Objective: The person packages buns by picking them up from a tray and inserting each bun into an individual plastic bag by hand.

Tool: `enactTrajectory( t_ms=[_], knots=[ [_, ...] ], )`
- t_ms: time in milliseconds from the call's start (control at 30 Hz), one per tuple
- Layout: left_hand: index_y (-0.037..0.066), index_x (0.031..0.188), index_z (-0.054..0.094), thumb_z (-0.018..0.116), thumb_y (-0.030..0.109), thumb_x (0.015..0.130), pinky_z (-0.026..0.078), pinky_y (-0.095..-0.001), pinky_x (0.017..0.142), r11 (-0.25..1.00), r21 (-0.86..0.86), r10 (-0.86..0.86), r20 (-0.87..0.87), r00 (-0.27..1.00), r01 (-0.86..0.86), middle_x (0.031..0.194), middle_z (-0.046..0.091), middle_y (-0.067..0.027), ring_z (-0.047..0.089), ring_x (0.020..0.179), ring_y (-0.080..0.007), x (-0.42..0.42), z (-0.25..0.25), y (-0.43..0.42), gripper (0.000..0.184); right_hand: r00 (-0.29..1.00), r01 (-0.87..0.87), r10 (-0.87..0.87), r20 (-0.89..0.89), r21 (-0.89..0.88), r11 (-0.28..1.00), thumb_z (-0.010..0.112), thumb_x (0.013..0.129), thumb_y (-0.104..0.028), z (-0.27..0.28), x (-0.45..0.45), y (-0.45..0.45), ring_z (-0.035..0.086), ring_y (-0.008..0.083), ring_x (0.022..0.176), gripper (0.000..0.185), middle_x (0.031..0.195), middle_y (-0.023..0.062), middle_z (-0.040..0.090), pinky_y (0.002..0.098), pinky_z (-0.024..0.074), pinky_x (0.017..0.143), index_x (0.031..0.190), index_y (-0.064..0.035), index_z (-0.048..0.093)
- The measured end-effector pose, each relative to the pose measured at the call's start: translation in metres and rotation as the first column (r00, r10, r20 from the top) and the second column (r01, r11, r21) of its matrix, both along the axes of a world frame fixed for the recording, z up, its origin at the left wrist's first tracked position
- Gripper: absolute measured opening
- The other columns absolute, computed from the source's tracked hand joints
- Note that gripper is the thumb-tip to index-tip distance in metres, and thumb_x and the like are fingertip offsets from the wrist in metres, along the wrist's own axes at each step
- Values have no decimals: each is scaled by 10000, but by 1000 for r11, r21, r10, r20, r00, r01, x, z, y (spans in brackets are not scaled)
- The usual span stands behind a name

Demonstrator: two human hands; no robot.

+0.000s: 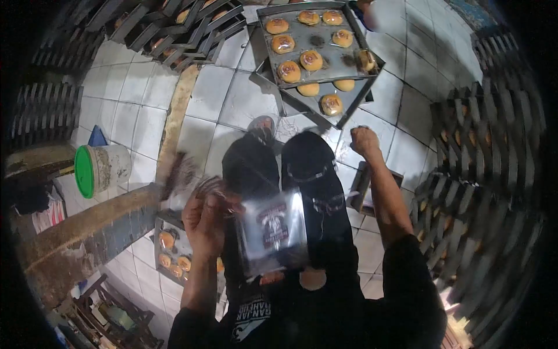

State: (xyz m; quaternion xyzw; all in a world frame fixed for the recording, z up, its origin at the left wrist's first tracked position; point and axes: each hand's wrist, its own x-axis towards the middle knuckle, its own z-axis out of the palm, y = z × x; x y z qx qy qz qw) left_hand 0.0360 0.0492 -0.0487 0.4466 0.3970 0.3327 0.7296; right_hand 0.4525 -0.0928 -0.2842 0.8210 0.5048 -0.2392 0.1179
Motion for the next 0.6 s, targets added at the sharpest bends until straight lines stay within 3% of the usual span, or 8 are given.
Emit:
enactTrajectory(
  t_ms=[33, 67, 200, 233, 333, 467, 533, 600],
  knots=[
    [-30, 1191, 636, 579, 198, 1015, 575, -393, 702, 999, -11, 31, -32, 999, -31, 910, 698, -117, 687, 761, -252, 8, -8, 8, 294, 965, 116, -76, -252, 148, 982, 642, 935, -273, -45, 10, 11, 720, 316, 948, 256, 966, 160, 745, 421, 562, 855, 1011, -39, 713],
    [-31, 1168, 640, 570, 228, 1020, 574, -396, 687, 998, -22, 61, -65, 996, -62, 896, 695, -115, 686, 770, -245, 14, -15, 10, 306, 624, 498, -396, -674, -47, 866, 637, 965, -278, -17, 2, 45, 681, 195, 805, 262, 872, 91, 717, 349, 551, 758, 977, -26, 712],
    [28, 996, 619, 561, 232, 1034, 507, -324, 695, 929, 368, 183, -562, 806, 45, 853, 647, -91, 616, 727, -203, 31, -34, 11, 215, 203, 870, -240, -949, 63, 490, 595, 1005, -229, -107, 22, 132, 587, 120, 689, 238, 786, 26, 634, 290, 460, 618, 953, -16, 689],
    [31, 978, 608, 565, 253, 1035, 498, -312, 687, 914, 393, 169, -603, 779, 105, 845, 637, -85, 605, 723, -193, 33, -35, 14, 232, 234, 931, -347, -908, 106, 350, 632, 972, -235, -162, 29, 147, 637, 171, 782, 244, 845, 65, 677, 330, 504, 728, 991, 3, 683],
    [40, 935, 580, 580, 292, 1034, 478, -279, 673, 924, 352, 93, -592, 801, 153, 834, 615, -69, 580, 731, -163, 31, -32, 19, 271, 478, 878, -611, -631, 349, 327, 696, 916, -234, -222, 37, 192, 663, 237, 949, 305, 978, 133, 707, 371, 509, 876, 1053, 35, 654],
    [39, 942, 574, 583, 280, 1026, 484, -257, 676, 987, 162, 77, -442, 894, -4, 871, 635, -68, 586, 771, -138, 22, -25, 17, 255, 217, 974, -590, -778, 132, 184, 864, 760, -200, -218, 33, 208, 641, 262, 1081, 708, 1248, 191, 660, 358, 519, 926, 1333, 55, 535],
    [20, 980, 582, 575, 285, 1029, 506, -271, 650, 979, 200, 34, -339, 940, 37, 856, 647, -83, 606, 745, -154, 24, -34, 22, 269, 302, 905, -642, -705, 1, 425, 876, 768, -196, -218, 36, 203, 659, 242, 1026, 693, 1231, 172, 664, 346, 553, 850, 1312, 68, 538],
    [-21, 1020, 585, 558, 321, 1037, 530, -296, 573, 980, 198, 65, -303, 951, -4, 807, 667, -121, 642, 660, -192, 15, -47, 15, 344, 744, 624, -368, -557, 383, 681, 879, 775, -193, -251, 32, 174, 669, 218, 987, 664, 1192, 149, 678, 332, 561, 806, 1305, 51, 560]
  ],
)
